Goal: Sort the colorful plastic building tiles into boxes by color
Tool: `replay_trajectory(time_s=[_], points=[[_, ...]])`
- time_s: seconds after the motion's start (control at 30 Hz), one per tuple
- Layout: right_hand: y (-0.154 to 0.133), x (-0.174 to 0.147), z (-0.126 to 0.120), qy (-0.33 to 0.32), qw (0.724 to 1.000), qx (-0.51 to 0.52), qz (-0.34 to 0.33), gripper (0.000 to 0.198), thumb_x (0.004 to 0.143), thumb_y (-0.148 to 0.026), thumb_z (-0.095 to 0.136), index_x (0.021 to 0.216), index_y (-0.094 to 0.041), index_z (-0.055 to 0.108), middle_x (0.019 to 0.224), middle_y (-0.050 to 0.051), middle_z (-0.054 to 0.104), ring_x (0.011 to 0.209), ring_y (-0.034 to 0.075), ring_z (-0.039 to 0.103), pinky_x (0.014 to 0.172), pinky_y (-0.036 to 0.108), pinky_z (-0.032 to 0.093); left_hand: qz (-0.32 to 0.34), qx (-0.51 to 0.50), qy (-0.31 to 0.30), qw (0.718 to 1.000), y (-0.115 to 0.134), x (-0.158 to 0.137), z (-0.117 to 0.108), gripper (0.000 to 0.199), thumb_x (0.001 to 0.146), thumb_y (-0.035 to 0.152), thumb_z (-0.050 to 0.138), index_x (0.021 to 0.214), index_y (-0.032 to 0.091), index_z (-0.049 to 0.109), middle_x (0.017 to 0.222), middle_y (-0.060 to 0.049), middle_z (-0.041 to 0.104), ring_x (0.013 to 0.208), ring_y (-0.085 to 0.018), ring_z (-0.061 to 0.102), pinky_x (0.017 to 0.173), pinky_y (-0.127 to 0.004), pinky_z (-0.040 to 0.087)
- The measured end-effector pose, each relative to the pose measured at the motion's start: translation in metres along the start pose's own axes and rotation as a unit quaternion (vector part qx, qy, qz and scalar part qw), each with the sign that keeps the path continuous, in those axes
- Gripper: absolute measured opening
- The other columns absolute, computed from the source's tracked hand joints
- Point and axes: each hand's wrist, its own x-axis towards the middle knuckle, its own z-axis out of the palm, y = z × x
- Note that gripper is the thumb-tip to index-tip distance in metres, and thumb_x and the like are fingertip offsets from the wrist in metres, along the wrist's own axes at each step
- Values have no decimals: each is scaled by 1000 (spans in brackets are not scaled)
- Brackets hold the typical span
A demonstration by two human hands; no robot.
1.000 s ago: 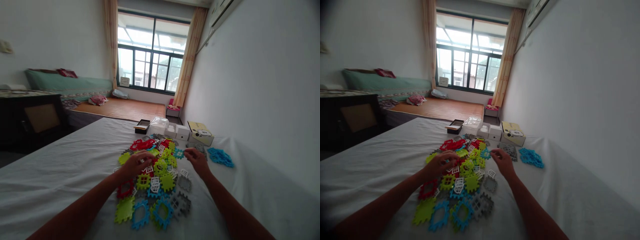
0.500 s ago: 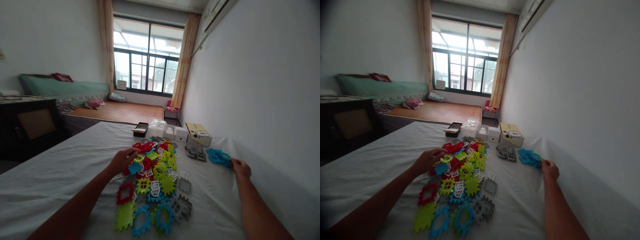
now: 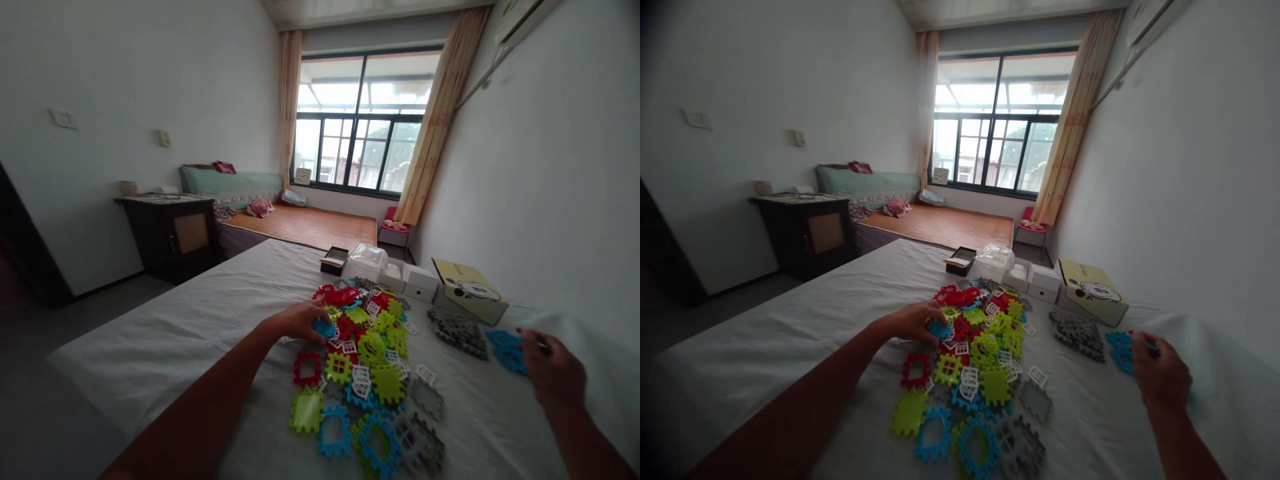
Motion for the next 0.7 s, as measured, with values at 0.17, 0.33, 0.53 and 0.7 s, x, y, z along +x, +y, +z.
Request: replay_trajectory(time_s=[0.17, 0.33, 0.53, 0.7], points=[[-76, -43, 2, -90, 988, 72, -99, 40, 78, -55, 47, 89, -21, 65, 80, 10, 70, 68, 25, 65, 59, 34, 47, -23, 40, 59, 997, 1, 2, -1, 15, 78, 26, 61, 88, 22, 71, 82, -1, 67, 74, -15, 58, 69, -22, 41], [-134, -100, 1, -242, 934, 168, -204, 33, 83, -49, 48, 96, -23, 62, 79, 3, 67, 65, 17, 65, 60, 28, 51, 8, -86, 167, 982, 15, 12, 7, 24, 88, 31, 52, 94, 18, 70, 89, -5, 67, 82, -15, 59, 76, -24, 44], [-177, -150, -5, -343, 862, 238, -286, 29, 86, -39, 50, 111, -25, 58, 87, 3, 66, 64, 14, 62, 59, 25, 53, 89, -224, 117, 963, 58, 19, 34, 29, 89, 37, 51, 100, 17, 70, 90, -6, 65, 84, -15, 59, 77, -23, 46], [-183, -154, -7, -358, 848, 246, -305, 19, 85, -37, 53, 94, -23, 64, 83, 2, 68, 72, 15, 63, 64, 26, 52, 86, -267, 84, 956, 76, 20, 39, 30, 89, 38, 51, 103, 19, 70, 92, -6, 64, 83, -15, 59, 71, -21, 47]])
